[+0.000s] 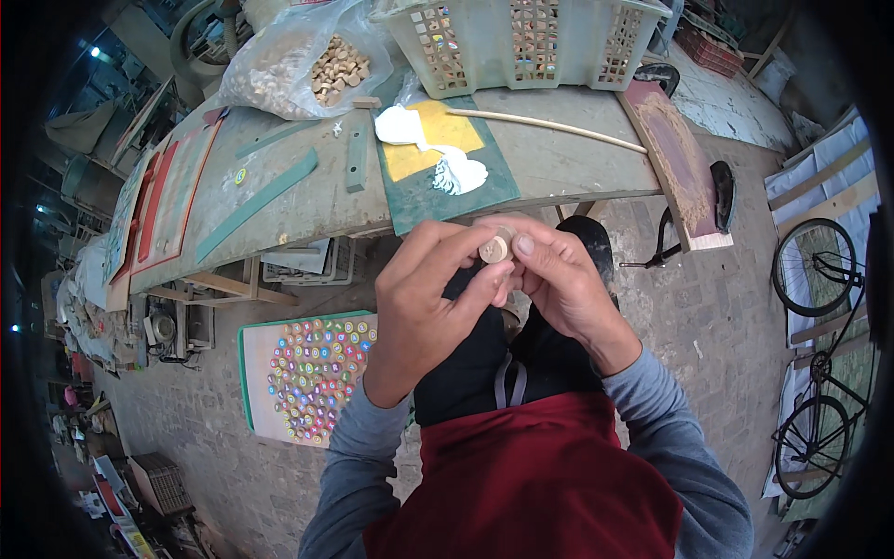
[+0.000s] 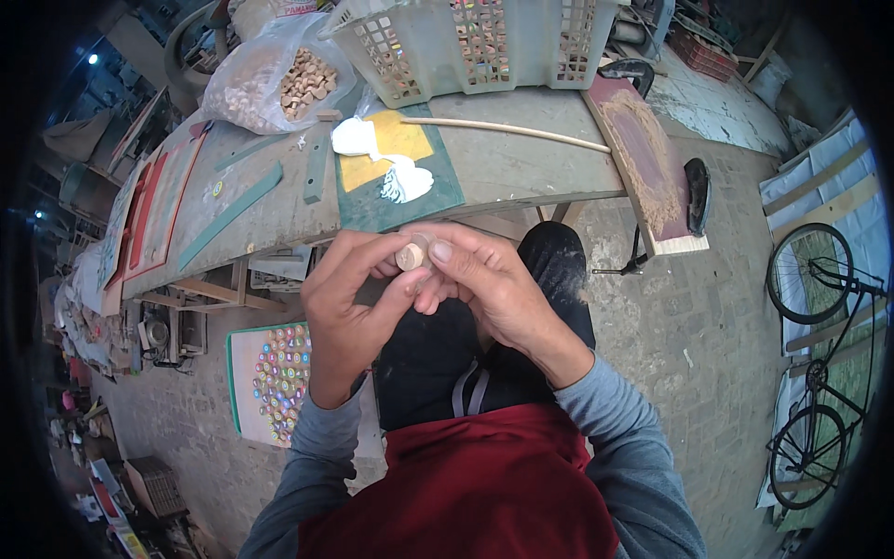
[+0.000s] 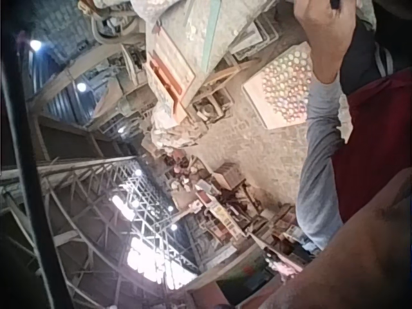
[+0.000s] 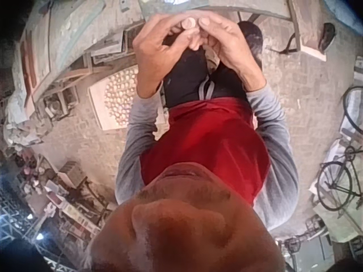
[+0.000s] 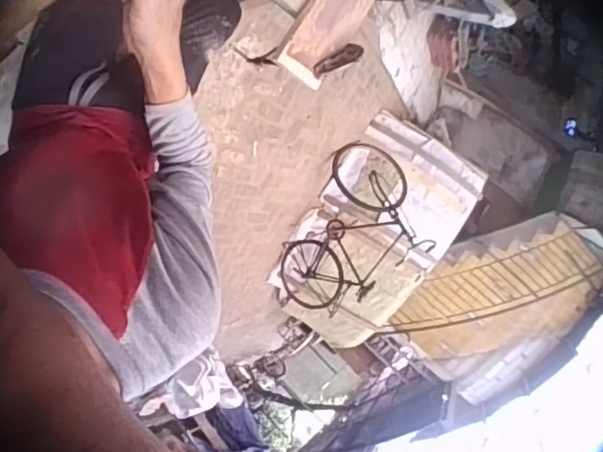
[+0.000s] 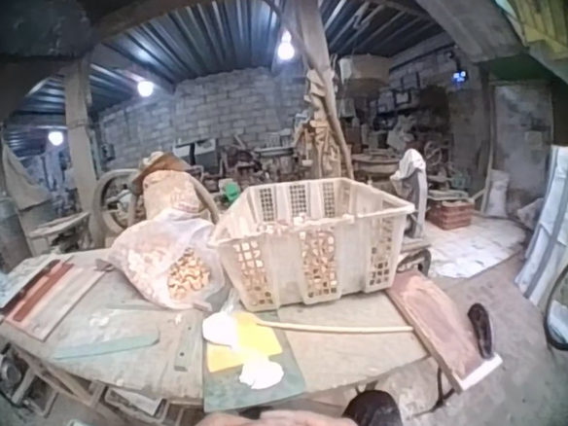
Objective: Apply glue to small wooden components and assemble them into decorative pieces.
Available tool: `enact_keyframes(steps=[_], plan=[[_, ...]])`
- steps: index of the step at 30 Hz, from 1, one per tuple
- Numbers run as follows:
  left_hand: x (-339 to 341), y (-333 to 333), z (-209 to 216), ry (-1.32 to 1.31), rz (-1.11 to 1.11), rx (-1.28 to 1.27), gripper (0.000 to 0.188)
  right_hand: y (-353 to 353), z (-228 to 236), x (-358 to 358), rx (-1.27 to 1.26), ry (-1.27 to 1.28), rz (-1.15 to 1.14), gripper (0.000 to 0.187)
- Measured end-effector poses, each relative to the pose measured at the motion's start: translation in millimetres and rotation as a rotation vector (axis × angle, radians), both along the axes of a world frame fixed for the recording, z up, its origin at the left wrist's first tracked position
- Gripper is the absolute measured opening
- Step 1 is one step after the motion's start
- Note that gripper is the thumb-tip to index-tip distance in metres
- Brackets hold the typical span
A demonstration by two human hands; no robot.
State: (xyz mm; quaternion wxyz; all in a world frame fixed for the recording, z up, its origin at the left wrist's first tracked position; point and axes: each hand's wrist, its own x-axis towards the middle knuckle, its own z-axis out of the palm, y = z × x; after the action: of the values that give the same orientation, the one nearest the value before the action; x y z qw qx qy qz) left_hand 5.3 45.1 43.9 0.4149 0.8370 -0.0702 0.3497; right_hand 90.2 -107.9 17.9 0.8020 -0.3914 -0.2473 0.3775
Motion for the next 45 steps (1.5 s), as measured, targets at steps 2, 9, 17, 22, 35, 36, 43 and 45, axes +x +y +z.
enact_keyframes(steps=[2,9,17,22,35,36,43,45], plan=[[2,-2,0,-0.028,0.014,0.043,0.033,1,0,-3,-0.036,-0.097,-0.071,0.038],[-1,-4,-4,-0.081,0.084,0.301,0.044,3,2,-14,-0.144,-0.339,-0.261,0.038],[-2,1,-16,-0.063,-0.114,0.122,0.084,-9,3,-15,-0.021,-0.246,-0.095,0.035],[-7,-9,-15,0.057,-0.387,-0.245,0.091,-6,-7,-15,0.104,-0.405,-0.134,0.035],[-14,-24,-8,0.045,-0.240,-0.170,0.076,-14,-3,-20,0.055,-0.726,-0.306,0.040],[-14,-23,-9,0.038,-0.244,-0.144,0.077,-14,-2,-20,0.048,-0.740,-0.316,0.041],[-14,-23,-9,0.007,-0.250,-0.068,0.080,-16,-2,-23,0.028,-0.786,-0.383,0.046],[-12,-22,-13,-0.009,-0.260,-0.060,0.080,-16,-4,-22,0.021,-0.807,-0.401,0.046]])
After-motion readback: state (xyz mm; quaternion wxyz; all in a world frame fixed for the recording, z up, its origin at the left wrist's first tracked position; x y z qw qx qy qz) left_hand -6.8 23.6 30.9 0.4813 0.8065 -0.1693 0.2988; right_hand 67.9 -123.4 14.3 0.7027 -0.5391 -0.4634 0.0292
